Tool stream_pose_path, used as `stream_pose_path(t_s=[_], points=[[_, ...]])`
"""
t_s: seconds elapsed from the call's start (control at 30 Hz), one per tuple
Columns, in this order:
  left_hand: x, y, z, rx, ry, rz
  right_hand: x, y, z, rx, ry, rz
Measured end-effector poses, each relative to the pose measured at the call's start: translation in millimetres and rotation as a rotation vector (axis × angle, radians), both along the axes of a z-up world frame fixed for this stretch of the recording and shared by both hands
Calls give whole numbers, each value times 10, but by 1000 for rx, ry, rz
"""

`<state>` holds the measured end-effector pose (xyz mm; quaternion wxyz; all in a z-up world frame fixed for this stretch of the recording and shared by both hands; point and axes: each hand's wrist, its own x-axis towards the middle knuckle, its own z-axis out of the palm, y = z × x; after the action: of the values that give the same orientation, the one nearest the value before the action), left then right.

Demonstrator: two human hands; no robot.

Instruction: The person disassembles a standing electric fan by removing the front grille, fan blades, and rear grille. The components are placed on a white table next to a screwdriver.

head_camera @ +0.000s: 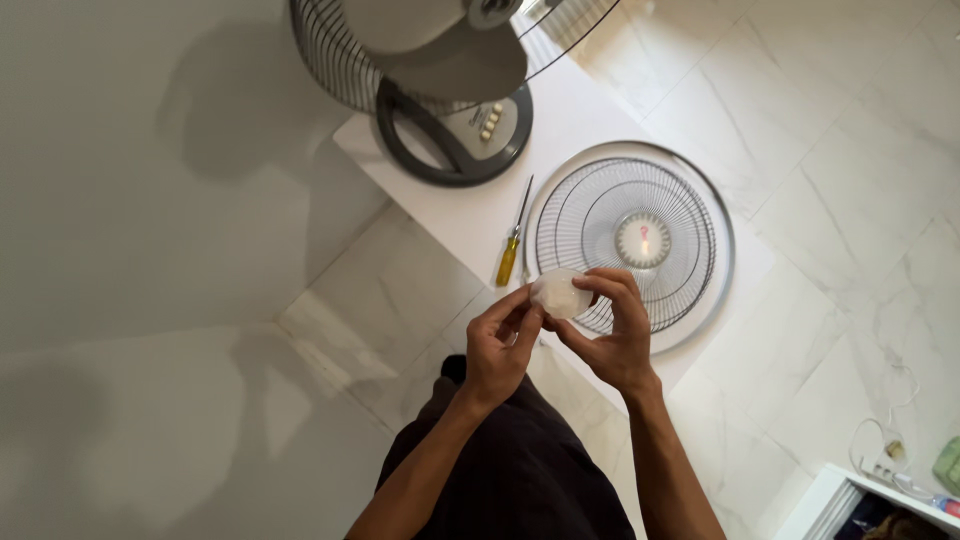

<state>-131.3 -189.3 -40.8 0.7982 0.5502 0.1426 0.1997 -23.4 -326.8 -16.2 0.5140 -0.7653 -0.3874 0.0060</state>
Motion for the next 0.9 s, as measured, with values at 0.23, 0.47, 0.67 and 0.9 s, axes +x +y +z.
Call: stream_pose_path(t_s=[0.23,0.47,0.67,0.9], points=[[-302,204,4,226,-17,78,-310,39,-155,93,139,16],[-443,317,87,609,-63,155,-518,-15,-220,125,107,-19],[-463,283,91,708,-160,161,-541,-75,-161,76,-106,-74],[-405,236,65,697,-169,143,-487,-131,-153,49,-101,-74]])
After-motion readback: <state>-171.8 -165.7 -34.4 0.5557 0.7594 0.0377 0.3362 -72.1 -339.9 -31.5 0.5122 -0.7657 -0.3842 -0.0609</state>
